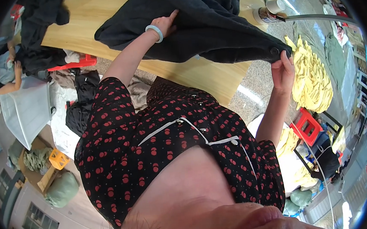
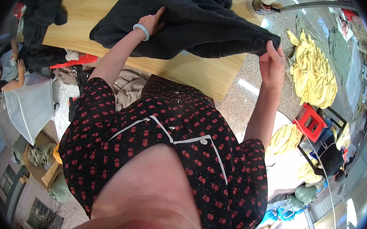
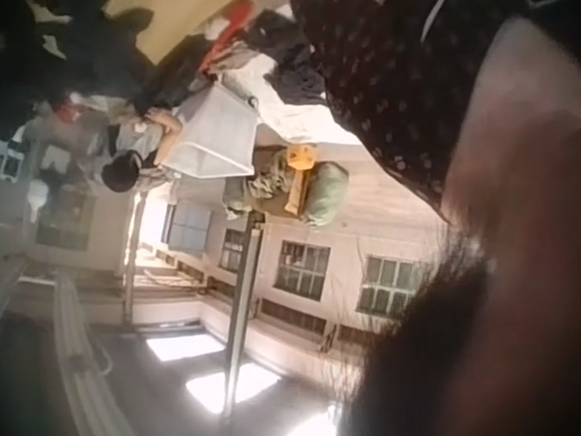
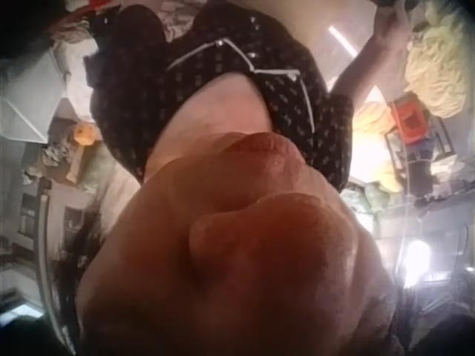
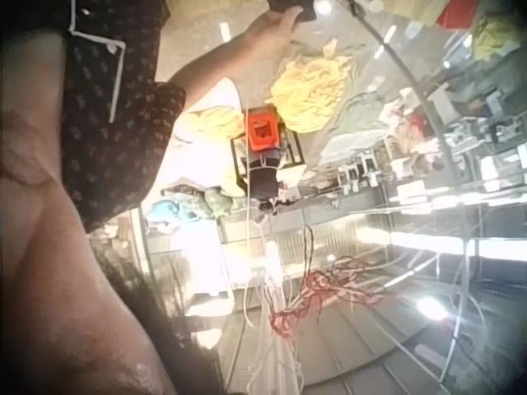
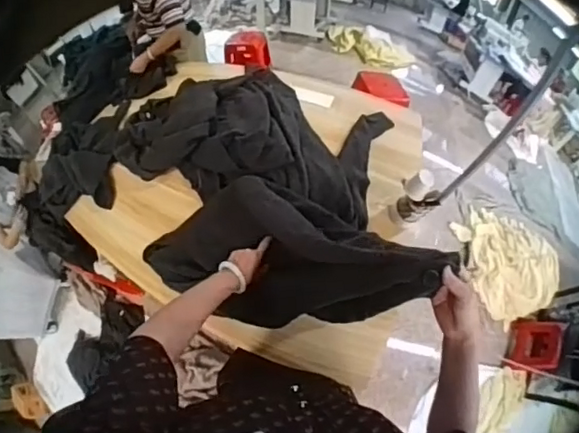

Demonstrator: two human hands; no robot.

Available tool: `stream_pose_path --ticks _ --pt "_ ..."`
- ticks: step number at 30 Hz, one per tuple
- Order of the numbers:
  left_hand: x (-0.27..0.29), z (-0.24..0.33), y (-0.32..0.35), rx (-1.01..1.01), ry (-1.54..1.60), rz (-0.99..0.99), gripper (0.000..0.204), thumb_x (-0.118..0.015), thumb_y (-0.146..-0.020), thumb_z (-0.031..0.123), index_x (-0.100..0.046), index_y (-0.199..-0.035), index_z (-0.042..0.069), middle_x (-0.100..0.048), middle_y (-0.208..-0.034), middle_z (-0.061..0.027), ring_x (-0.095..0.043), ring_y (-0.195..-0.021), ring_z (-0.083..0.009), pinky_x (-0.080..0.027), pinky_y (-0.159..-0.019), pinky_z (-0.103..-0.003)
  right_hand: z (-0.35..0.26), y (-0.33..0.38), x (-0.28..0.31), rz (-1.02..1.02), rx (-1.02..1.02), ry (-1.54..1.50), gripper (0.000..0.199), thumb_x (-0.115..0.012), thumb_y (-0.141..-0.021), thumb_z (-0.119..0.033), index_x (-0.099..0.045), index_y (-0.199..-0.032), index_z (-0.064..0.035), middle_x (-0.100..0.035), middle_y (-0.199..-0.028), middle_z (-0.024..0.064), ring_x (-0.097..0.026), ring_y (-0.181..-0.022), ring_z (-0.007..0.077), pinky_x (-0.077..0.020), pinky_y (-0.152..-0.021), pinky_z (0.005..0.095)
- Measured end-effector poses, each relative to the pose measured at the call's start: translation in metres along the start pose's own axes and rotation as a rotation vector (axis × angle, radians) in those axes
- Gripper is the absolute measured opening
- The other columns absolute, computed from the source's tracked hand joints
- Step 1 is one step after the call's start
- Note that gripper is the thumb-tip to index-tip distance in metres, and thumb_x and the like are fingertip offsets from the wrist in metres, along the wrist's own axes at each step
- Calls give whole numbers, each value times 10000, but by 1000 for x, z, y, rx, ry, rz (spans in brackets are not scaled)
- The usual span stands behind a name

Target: Folding and stacking black garments on a factory workbench.

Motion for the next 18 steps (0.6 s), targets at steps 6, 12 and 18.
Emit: stream_pose_path --ticks 6,12,18 --pt "6 -14 -2 255 57 -6 286 -474 -746 198 -487 -1031 182 -581 -795 -187 -559 -754 -352 -451 -676 -411 3 0 -9 82 10 96 157 -493 -818 -92 -523 -948 -8 -567 -917 52 -529 -816 103 -395 -751 228" --pt "136 -19 93 332 682 737 214 -571 -680 30 -522 -884 -11 -588 -771 -102 -563 -680 -143 -441 -632 -250 -22 16 18 174 40 207 163 -515 -807 -99 -532 -950 -24 -578 -838 21 -526 -684 60 -397 -600 180" --pt "156 0 138 309 543 814 164 -529 -735 18 -495 -893 -7 -584 -653 -67 -523 -579 -74 -403 -519 -193 -15 -2 -5 171 86 312 195 -516 -793 -70 -527 -974 1 -578 -876 54 -548 -786 126 -420 -724 222"
Point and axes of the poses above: each hand's wrist, its own y-axis away from the middle knuckle, its own x-axis out of the back of the hand, z = x × y, the point moved 4 cm from there along -y, towards the middle knuckle
